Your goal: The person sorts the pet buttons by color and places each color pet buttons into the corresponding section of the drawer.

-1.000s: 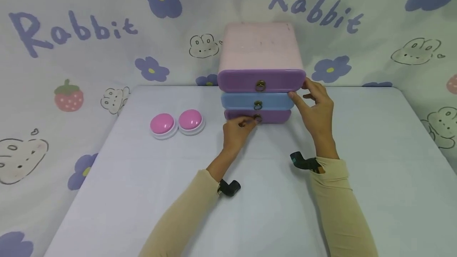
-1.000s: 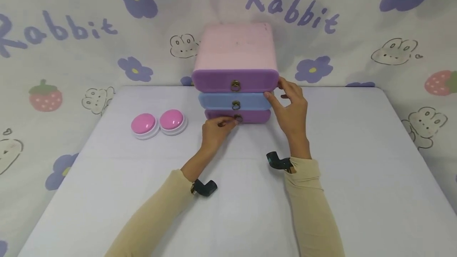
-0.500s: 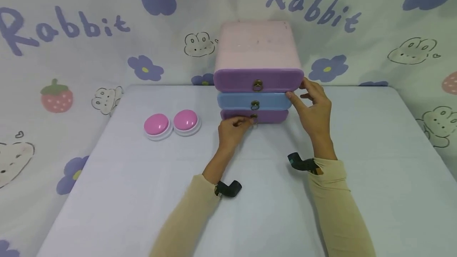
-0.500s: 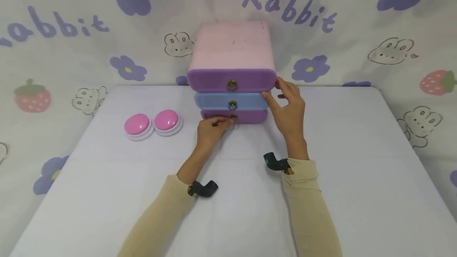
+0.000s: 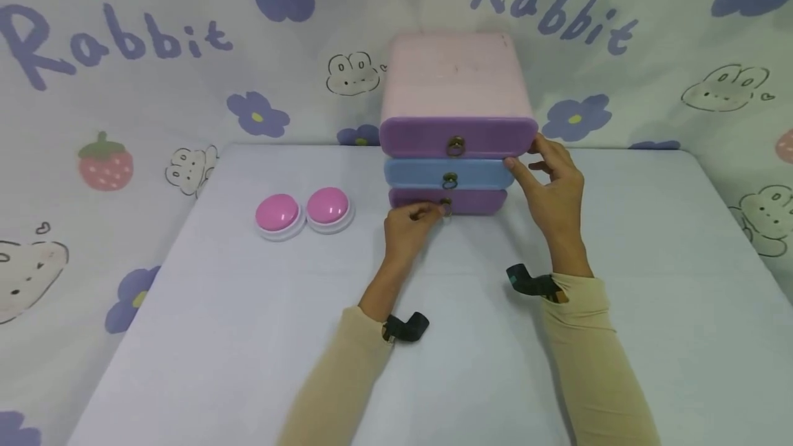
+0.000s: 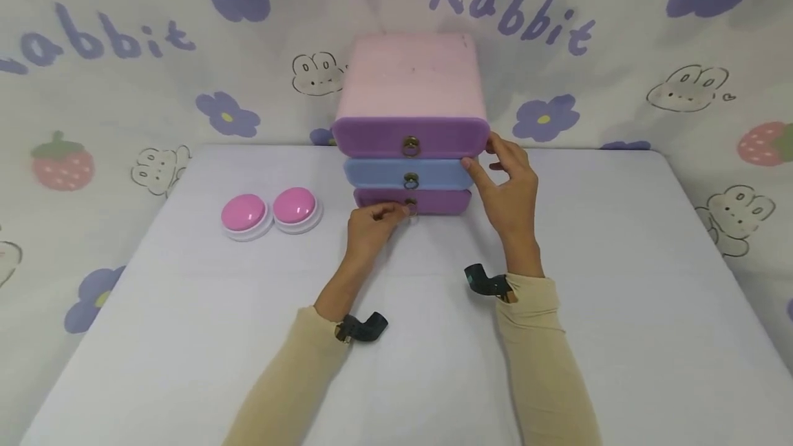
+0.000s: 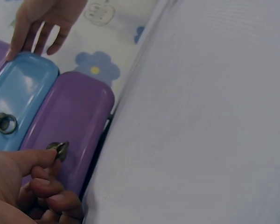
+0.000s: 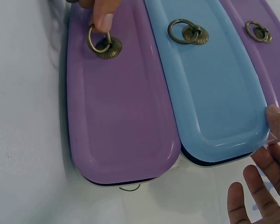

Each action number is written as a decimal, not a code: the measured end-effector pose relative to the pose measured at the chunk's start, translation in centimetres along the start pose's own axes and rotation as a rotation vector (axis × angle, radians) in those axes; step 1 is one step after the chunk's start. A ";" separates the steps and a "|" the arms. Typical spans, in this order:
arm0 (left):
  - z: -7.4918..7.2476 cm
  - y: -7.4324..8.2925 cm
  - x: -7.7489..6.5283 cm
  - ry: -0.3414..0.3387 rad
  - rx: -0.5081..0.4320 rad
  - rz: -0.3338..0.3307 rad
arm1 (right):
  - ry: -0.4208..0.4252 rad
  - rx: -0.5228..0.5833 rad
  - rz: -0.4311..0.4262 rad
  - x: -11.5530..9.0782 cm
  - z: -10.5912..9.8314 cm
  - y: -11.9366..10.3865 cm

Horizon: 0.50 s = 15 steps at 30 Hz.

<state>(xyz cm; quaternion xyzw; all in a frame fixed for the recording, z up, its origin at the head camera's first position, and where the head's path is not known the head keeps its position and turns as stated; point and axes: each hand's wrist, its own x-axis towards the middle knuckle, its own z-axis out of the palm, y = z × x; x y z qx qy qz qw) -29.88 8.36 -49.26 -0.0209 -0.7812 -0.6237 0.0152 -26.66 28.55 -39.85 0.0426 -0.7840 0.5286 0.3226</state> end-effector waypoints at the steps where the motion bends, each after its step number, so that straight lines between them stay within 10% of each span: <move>1: 0.0 0.0 -0.1 0.002 0.000 -0.003 | 0.000 0.002 -0.004 0.0 0.0 0.0; 15: 0.0 0.1 -1.1 0.023 0.021 0.002 | -0.006 -0.013 -0.012 -0.3 -0.1 -0.5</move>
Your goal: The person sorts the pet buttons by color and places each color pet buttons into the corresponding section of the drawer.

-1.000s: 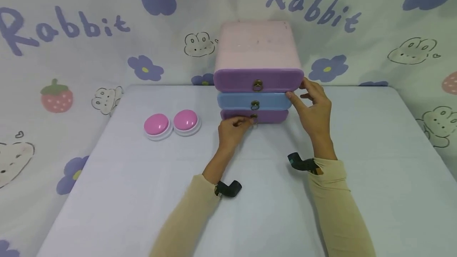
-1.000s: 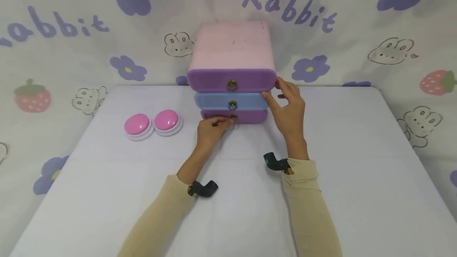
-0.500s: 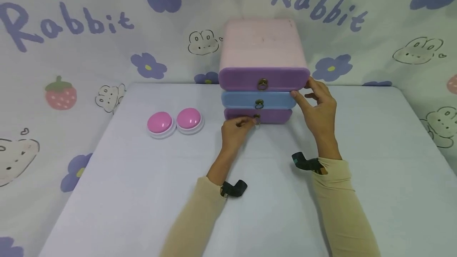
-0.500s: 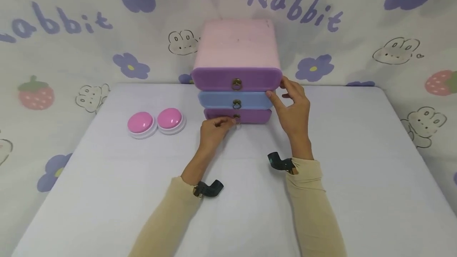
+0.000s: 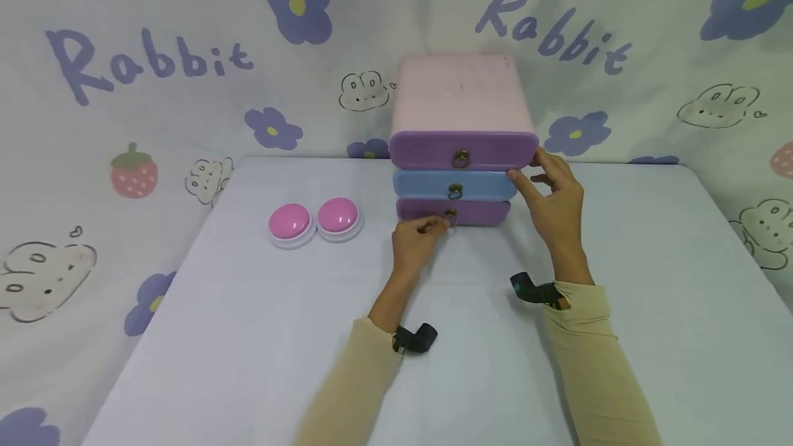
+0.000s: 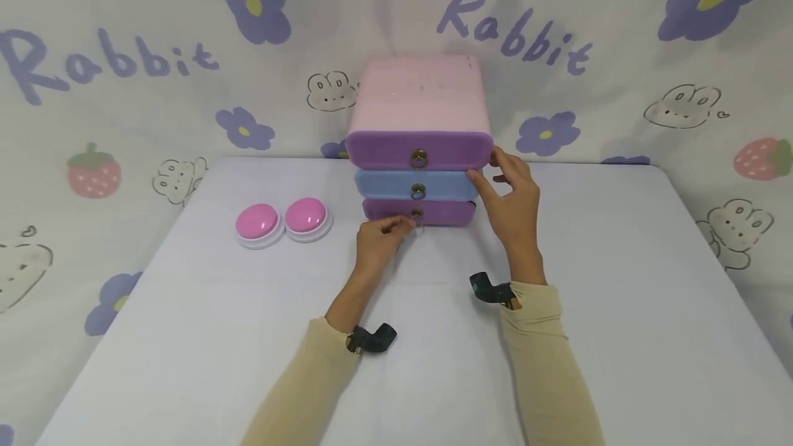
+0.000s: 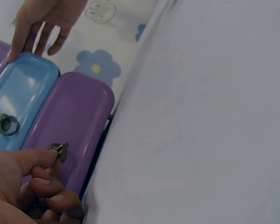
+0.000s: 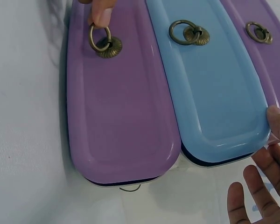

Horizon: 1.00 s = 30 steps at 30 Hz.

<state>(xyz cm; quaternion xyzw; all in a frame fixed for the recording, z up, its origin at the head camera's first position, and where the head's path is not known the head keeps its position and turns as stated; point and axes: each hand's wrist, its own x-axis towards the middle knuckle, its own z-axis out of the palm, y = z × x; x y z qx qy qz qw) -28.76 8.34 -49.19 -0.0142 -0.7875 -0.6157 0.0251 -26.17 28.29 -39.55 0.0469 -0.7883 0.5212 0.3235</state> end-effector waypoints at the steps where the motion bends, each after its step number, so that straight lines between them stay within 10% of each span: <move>1: 0.1 0.0 0.0 0.001 -0.001 0.004 | 0.002 0.000 -0.005 0.0 0.0 0.0; 30: -0.4 0.3 -2.6 -0.011 -0.034 -0.079 | 0.000 0.009 -0.009 -0.1 -0.1 -0.1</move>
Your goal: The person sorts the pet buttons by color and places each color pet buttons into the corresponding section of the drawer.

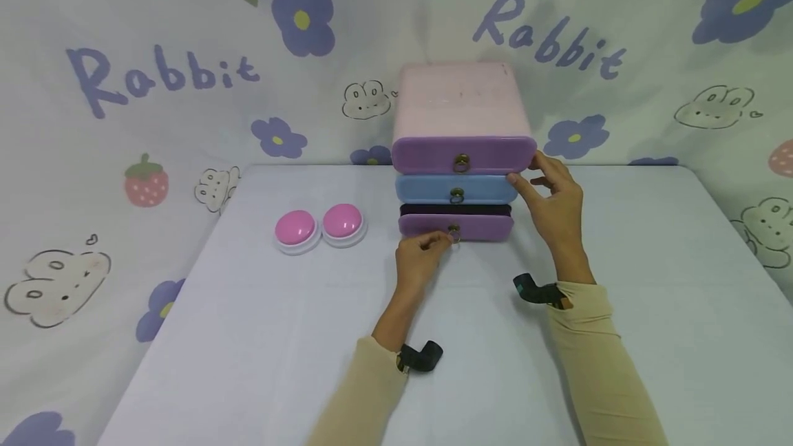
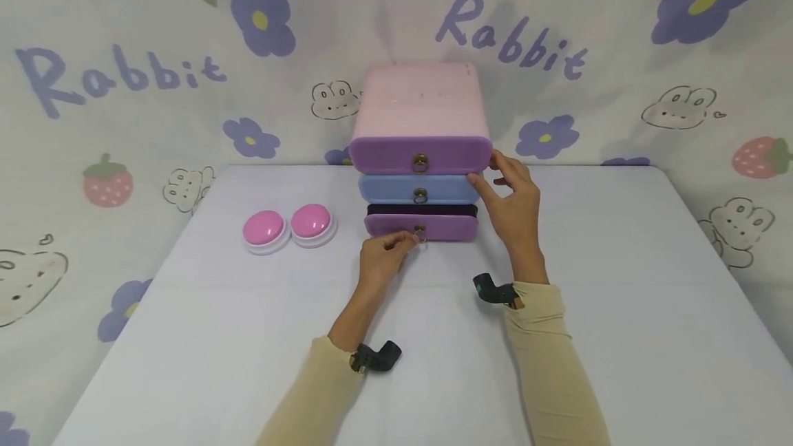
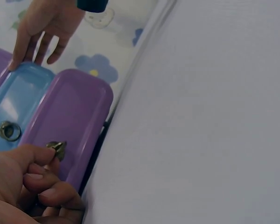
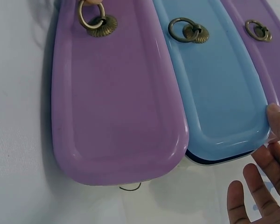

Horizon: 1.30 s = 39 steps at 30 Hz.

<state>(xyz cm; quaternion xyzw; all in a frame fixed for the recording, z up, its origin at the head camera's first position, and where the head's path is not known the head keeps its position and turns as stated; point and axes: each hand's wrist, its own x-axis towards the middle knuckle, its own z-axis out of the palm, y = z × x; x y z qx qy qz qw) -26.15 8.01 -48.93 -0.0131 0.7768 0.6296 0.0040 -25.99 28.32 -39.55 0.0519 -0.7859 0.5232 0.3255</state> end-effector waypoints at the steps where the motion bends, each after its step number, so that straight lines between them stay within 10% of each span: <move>1: 0.0 0.0 -0.1 -0.001 -0.002 0.001 | -0.001 -0.003 0.001 0.0 0.0 0.0; 39: -0.9 -0.3 -3.4 -0.022 -0.061 0.053 | 0.003 -0.014 0.021 -0.2 0.0 -0.4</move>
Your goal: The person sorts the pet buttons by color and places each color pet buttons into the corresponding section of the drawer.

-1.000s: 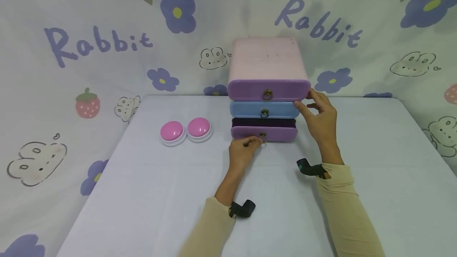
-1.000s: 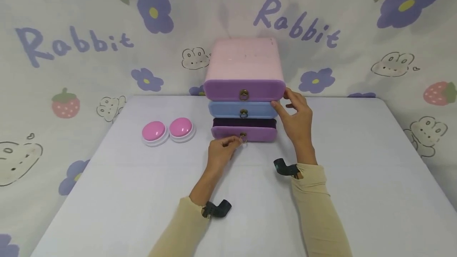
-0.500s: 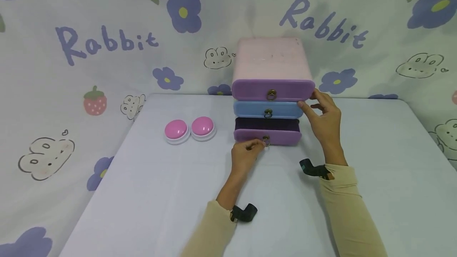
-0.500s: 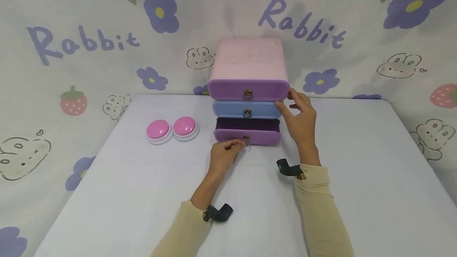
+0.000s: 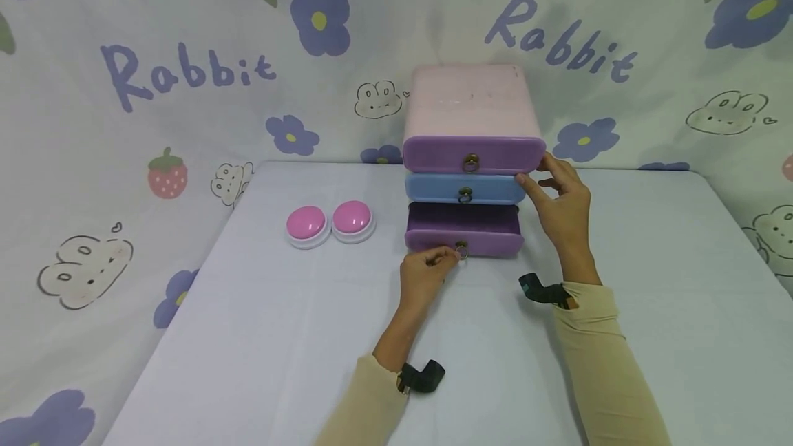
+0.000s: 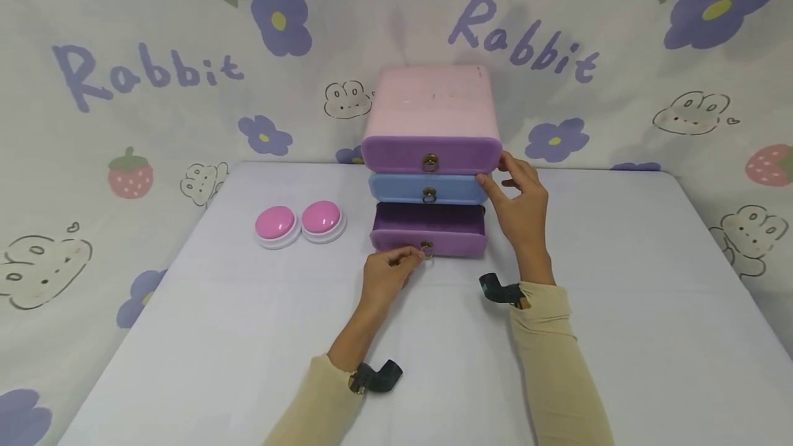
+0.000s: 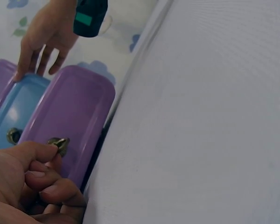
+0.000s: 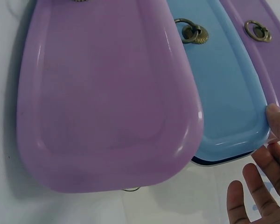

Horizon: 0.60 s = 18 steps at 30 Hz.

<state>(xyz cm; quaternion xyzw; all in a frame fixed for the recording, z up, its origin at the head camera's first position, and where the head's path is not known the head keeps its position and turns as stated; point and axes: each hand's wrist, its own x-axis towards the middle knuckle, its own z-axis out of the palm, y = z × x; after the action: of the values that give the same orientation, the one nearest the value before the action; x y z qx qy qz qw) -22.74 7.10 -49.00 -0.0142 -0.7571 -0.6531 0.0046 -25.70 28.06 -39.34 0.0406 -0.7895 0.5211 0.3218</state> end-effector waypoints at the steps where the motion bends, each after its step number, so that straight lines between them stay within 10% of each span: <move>1: -0.1 0.0 -0.1 0.002 0.005 0.003 | -0.001 0.004 0.001 0.0 0.0 0.0; 18: -0.5 0.0 -1.7 -0.004 0.046 -0.008 | 0.002 0.031 -0.005 -0.1 0.0 0.0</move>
<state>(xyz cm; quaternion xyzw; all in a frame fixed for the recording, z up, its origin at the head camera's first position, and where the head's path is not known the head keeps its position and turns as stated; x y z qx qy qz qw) -21.10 6.61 -48.95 -0.0125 -0.7718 -0.6357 0.0010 -25.60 28.06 -39.40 0.0469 -0.7810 0.5323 0.3233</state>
